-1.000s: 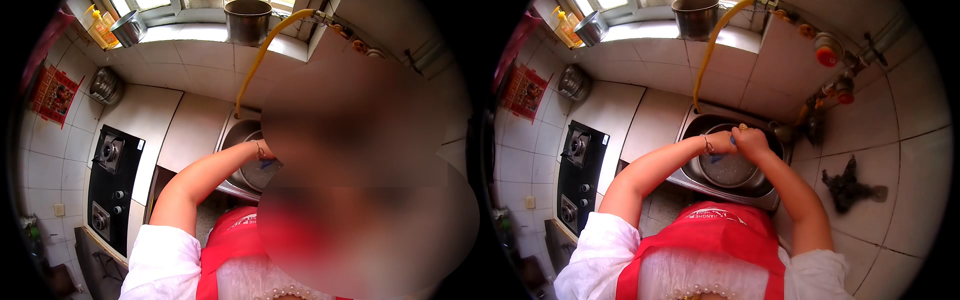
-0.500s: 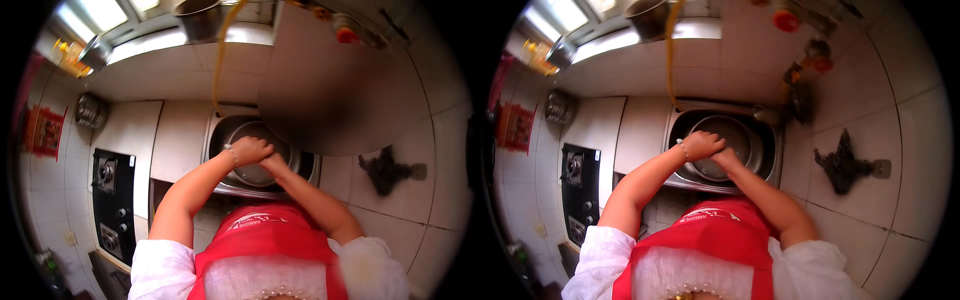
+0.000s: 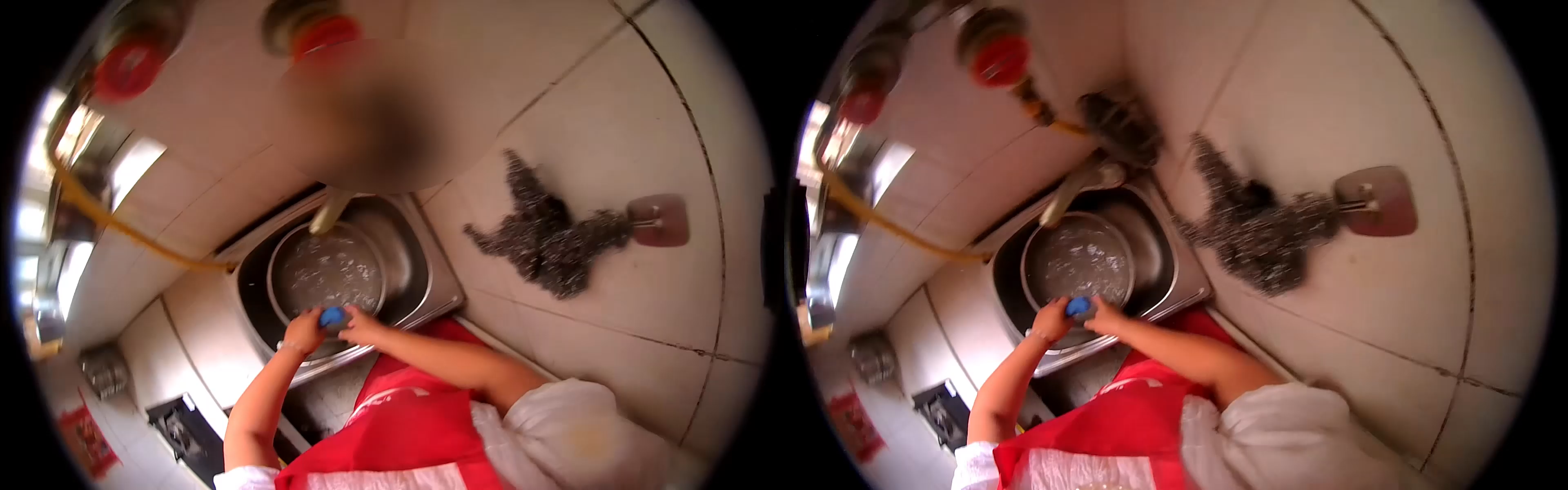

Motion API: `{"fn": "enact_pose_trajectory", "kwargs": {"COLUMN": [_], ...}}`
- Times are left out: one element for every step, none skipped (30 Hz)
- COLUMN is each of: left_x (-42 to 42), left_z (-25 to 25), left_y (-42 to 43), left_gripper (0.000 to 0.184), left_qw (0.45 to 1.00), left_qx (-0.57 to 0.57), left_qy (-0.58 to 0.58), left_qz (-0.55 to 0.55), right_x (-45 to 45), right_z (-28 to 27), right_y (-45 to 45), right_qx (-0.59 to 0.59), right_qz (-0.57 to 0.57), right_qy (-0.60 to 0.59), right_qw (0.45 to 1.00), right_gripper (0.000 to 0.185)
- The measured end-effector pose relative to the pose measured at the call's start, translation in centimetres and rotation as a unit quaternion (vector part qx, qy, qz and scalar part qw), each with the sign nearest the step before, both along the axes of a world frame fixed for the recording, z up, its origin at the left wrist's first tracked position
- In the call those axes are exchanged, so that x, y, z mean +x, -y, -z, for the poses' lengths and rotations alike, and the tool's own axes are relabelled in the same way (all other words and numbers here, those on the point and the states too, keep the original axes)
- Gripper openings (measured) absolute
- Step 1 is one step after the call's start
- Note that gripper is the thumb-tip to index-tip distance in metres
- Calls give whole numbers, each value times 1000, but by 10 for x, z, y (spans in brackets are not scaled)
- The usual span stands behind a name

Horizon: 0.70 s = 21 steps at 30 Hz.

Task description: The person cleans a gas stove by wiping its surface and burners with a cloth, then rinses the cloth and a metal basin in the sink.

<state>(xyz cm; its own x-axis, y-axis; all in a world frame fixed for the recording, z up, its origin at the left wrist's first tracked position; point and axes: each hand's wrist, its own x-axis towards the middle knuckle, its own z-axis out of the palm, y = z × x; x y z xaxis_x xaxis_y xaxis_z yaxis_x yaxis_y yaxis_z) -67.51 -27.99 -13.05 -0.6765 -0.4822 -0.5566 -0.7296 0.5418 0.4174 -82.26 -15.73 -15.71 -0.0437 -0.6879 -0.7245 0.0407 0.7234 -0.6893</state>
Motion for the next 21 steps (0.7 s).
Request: {"fn": "enact_pose_trajectory", "kwargs": {"left_x": [4, -1, -10, -15, -19, -23, -26, -23, -22, -21, -4, 14, 19, 1, -6, -2, -5, -12, -13, -17, -22], "left_z": [19, 25, 24, 18, 15, 17, 19, 20, 18, 12, 13, 23, 30, 3, -13, -17, -24, -42, -56, -66, -72], "left_y": [6, 8, 9, 10, 11, 15, 21, 26, 29, 31, 30, 32, 39, 40, 42, 45, 40, 35, 36, 34, 33], "left_gripper": [46, 43, 43, 41, 38, 38, 36, 33, 31, 23, 23, 19, 16, 14, 17, 18, 20, 22, 20, 18, 17], "left_qw": [999, 995, 996, 968, 915, 916, 883, 843, 798, 781, 776, 744, 710, 701, 691, 678, 668, 687, 658, 676, 694], "left_qx": [19, 63, 64, 174, 280, 280, 352, 422, 488, 507, 507, 561, 614, 617, 625, 657, 683, 669, 695, 690, 684], "left_qy": [-21, 23, 15, 17, 24, 25, 33, 47, 56, 60, 81, 84, 81, 46, 50, 50, 46, 63, 98, 102, 106], "left_qz": [-20, -76, -64, -178, -290, -287, -308, -330, -349, -359, -366, -353, -336, -354, -359, -326, -292, -277, -271, -236, -200], "right_x": [8, 18, 21, 11, 8, 9, 7, 9, 9, 11, 22, 22, 14, 4, -1, 0, -6, -9, -10, -12, -19], "right_z": [11, 16, 16, 0, -18, -26, -23, -22, -25, -28, -34, -40, -43, -46, -48, -45, -43, -43, -44, -41, -46], "right_y": [-6, -15, -18, -15, -15, -15, -14, -14, -14, -13, -18, -18, -14, -8, -2, 2, -4, -1, 9, 14, 25], "right_qx": [-66, -93, -122, -116, -109, -128, -128, -199, -270, -248, -243, -264, -284, -324, -364, -393, -400, -450, -495, -534, -538], "right_qz": [-46, -47, -52, -86, -122, -145, -144, -158, -170, -191, -186, -228, -269, -242, -212, -214, -209, -210, -214, -181, -181], "right_qy": [-136, -173, -208, -212, -211, -257, -254, -308, -361, -357, -339, -386, -436, -433, -430, -460, -456, -452, -446, -405, -401], "right_qw": [987, 979, 969, 967, 964, 947, 948, 917, 876, 880, 890, 854, 810, 805, 799, 767, 767, 741, 714, 720, 719], "right_gripper": [81, 82, 83, 80, 77, 72, 72, 71, 70, 63, 63, 61, 59, 59, 60, 59, 59, 58, 58, 43, 43]}}
